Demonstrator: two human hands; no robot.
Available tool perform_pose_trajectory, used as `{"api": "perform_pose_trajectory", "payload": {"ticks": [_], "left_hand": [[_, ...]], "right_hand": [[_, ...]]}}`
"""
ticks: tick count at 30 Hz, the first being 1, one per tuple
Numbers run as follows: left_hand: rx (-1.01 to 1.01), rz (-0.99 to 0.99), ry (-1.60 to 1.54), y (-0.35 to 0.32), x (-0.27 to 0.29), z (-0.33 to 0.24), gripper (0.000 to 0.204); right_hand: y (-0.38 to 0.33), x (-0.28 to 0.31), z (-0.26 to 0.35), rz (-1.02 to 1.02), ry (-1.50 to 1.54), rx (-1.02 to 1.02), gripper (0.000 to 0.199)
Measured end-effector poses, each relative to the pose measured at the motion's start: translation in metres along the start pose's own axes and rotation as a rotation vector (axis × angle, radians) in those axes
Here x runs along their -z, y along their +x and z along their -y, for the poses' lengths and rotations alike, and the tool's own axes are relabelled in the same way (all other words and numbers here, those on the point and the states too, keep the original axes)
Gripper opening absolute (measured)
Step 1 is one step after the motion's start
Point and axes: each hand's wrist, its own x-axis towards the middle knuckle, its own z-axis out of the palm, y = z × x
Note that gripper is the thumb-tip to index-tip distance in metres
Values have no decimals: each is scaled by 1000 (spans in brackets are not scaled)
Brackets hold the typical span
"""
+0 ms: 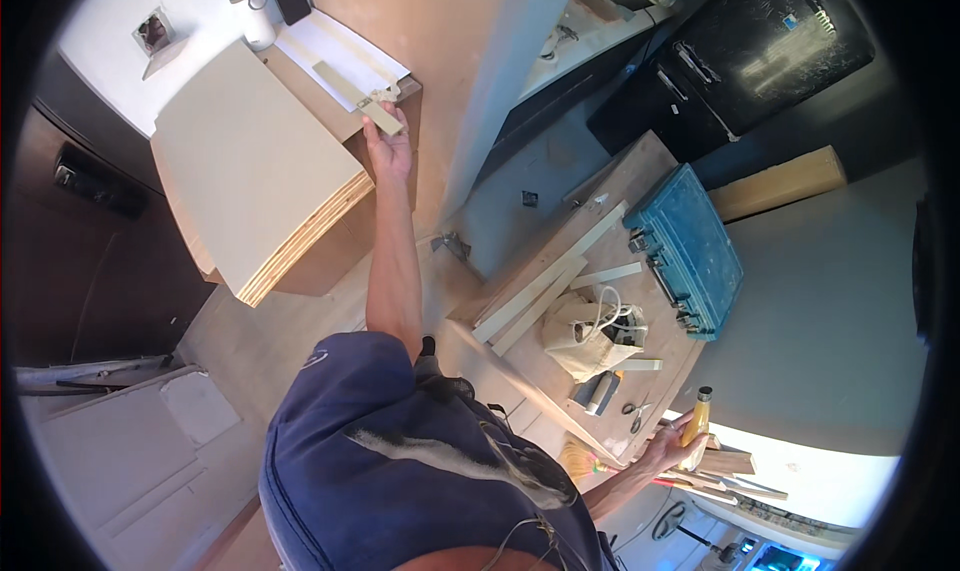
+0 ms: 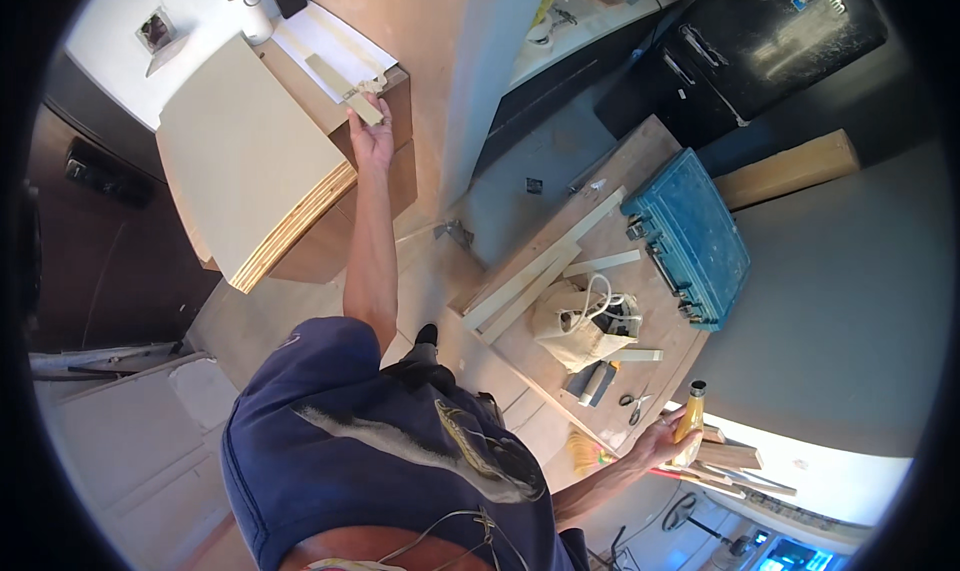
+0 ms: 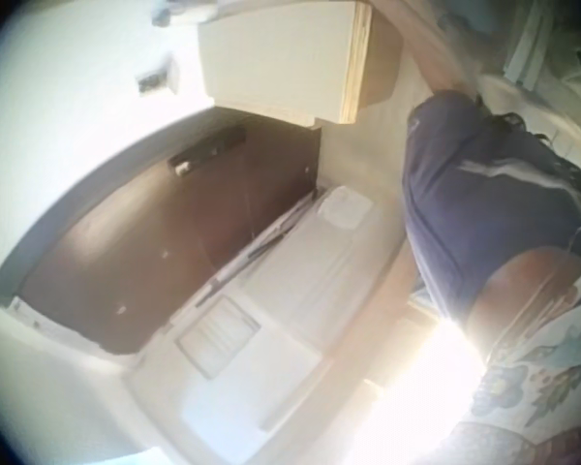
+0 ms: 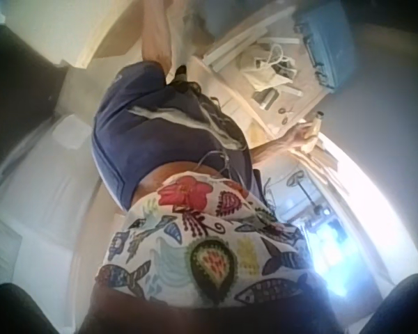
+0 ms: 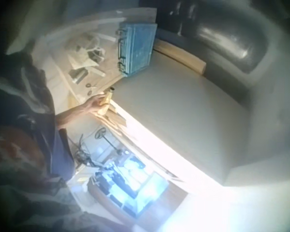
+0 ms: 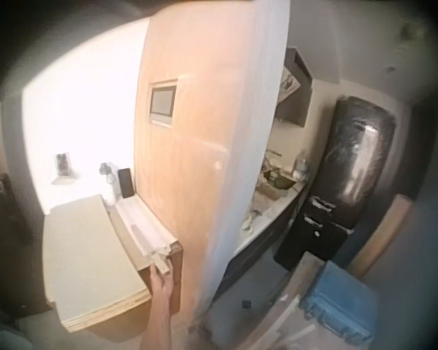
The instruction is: The person applies adhesive from a bottle onto the edges of wooden boards and a long wooden strip.
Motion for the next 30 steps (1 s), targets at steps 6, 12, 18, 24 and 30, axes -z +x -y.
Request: {"api": "perform_pose_trajectory", "payload": {"ticks": [6, 12, 18, 24, 30], "left_hand": [[98, 50, 1, -28, -4, 16, 44], [359, 109, -229, -41, 44, -15, 34], [488, -41, -220, -63, 95, -5, 38], [687, 268, 1213, -204, 90, 76, 25], [849, 1451, 2173, -337, 83, 149, 49]], "right_hand": [[3, -14, 1, 117, 118, -133, 69], [-8, -55, -58, 127, 84, -167, 53], [-34, -40, -54, 29, 15, 7, 45], [-52, -6, -36, -43, 38, 58, 44], [-71, 22, -11, -77, 16, 120, 41]]}}
